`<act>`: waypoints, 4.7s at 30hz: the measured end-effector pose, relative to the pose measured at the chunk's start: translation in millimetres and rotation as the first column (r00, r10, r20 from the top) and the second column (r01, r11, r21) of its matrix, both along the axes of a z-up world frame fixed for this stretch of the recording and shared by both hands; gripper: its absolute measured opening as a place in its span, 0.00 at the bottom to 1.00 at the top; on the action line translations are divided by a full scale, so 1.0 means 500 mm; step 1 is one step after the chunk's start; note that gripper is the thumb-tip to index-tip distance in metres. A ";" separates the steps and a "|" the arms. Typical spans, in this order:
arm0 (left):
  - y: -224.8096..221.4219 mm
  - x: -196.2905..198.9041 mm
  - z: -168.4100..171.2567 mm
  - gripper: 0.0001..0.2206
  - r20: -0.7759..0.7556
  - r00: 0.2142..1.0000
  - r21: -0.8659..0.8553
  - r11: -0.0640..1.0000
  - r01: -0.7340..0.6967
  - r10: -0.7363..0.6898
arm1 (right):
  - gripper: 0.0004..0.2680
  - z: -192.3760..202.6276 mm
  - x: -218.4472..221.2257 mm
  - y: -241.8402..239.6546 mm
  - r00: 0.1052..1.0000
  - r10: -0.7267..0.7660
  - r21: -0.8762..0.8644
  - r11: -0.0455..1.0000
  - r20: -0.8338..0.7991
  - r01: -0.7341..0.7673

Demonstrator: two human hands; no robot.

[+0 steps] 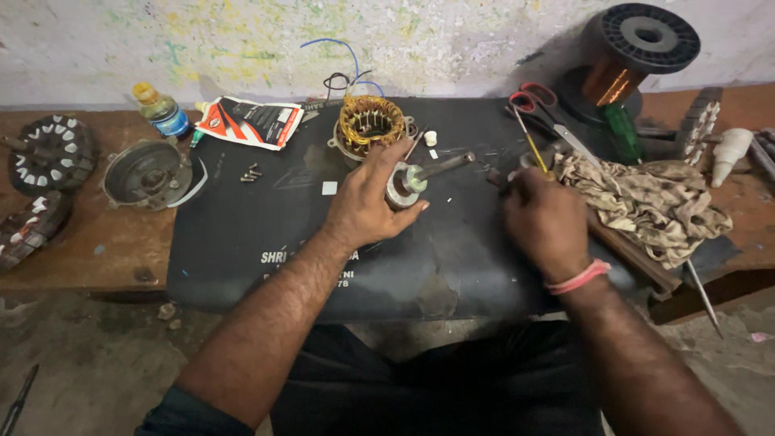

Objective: The person disassembles a cylindrical electrical component, applies a lubricant to the shaft, and uses a metal bar to adjust internal windings. The person then reassembles the component and continues to adjust the windings.

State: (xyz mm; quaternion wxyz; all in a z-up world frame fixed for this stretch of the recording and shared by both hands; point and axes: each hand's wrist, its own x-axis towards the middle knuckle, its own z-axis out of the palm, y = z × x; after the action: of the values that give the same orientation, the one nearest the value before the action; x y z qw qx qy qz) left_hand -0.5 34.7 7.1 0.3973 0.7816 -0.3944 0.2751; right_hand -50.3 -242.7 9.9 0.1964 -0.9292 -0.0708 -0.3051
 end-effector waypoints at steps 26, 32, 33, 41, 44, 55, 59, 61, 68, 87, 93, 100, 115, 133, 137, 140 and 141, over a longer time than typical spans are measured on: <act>-0.111 0.050 -0.038 0.42 -0.499 0.863 -0.204 0.979 -0.028 -0.080 | 0.03 0.194 0.084 0.033 0.836 0.544 0.858 0.396 0.068 -0.327; -0.111 0.045 -0.025 0.42 -0.492 0.864 -0.199 0.980 0.007 -0.106 | 0.02 0.186 0.093 0.040 0.771 0.636 0.844 0.408 0.011 -0.348; -0.110 0.044 -0.024 0.42 -0.476 0.871 -0.211 0.977 0.023 -0.123 | 0.03 0.182 0.092 0.041 0.779 0.627 0.852 0.413 -0.010 -0.322; -0.112 0.042 -0.018 0.46 -0.559 0.812 -0.234 0.972 0.039 -0.167 | 0.05 0.117 0.118 0.064 0.754 0.656 0.885 0.357 -0.011 -0.298; -0.109 0.042 -0.019 0.47 -0.553 0.815 -0.240 0.970 0.047 -0.176 | 0.04 0.080 0.125 0.071 0.768 0.634 0.857 0.441 -0.088 -0.267; -0.113 0.051 -0.035 0.49 -0.590 0.796 -0.223 0.975 0.004 -0.138 | 0.04 -0.010 0.137 0.072 0.882 0.469 0.870 0.451 -0.042 -0.198; -0.114 0.059 -0.045 0.48 -0.558 0.824 -0.202 0.979 -0.020 -0.099 | 0.07 -0.026 0.130 0.074 0.812 0.584 0.903 0.365 -0.030 -0.229; -0.114 0.063 -0.050 0.45 -0.538 0.838 -0.197 0.980 -0.025 -0.087 | 0.08 -0.026 0.129 0.074 0.799 0.597 0.898 0.386 -0.068 -0.212; -0.112 0.065 -0.051 0.41 -0.561 0.828 -0.128 0.990 -0.055 -0.026 | 0.09 -0.028 0.145 0.070 0.754 0.640 0.931 0.347 -0.147 -0.113; -0.080 0.020 -0.018 0.27 -0.280 0.958 -0.128 0.986 -0.108 0.069 | 0.09 -0.068 0.187 0.084 0.746 0.665 0.928 0.299 -0.034 -0.224; -0.081 0.017 -0.008 0.26 -0.283 0.957 -0.123 0.986 -0.111 0.072 | 0.08 -0.064 0.188 0.085 0.728 0.685 0.952 0.246 -0.037 -0.183; -0.083 0.013 -0.003 0.24 -0.282 0.957 -0.129 0.985 -0.115 0.075 | 0.08 -0.068 0.197 0.086 0.730 0.682 0.952 0.253 -0.052 -0.169; -0.084 0.007 0.005 0.25 -0.334 0.940 -0.091 0.990 -0.107 0.071 | 0.06 -0.046 0.220 0.083 0.648 0.744 0.984 0.169 -0.164 0.055; -0.087 0.003 -0.024 0.26 -0.248 0.964 -0.099 0.988 -0.119 0.091 | 0.07 -0.074 0.225 0.083 0.659 0.750 0.987 0.138 -0.048 -0.085; -0.087 0.008 -0.029 0.25 -0.200 0.972 -0.079 0.987 -0.140 0.122 | 0.06 -0.076 0.226 0.076 0.641 0.765 0.983 0.159 -0.064 -0.092; -0.082 0.008 -0.034 0.24 -0.202 0.969 -0.064 0.985 -0.159 0.143 | 0.03 -0.070 0.221 0.079 0.613 0.789 0.985 0.133 -0.037 -0.111; -0.082 0.008 -0.035 0.24 -0.210 0.967 -0.056 0.986 -0.157 0.142 | 0.02 -0.067 0.218 0.078 0.600 0.799 0.986 0.125 -0.034 -0.110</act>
State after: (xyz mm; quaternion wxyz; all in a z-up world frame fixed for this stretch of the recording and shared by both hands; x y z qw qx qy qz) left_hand 3.6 -6.2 -10.1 0.4421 0.8184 -0.2810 0.2363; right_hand 58.6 -203.6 -23.7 0.7893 -0.5943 -0.1223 0.0942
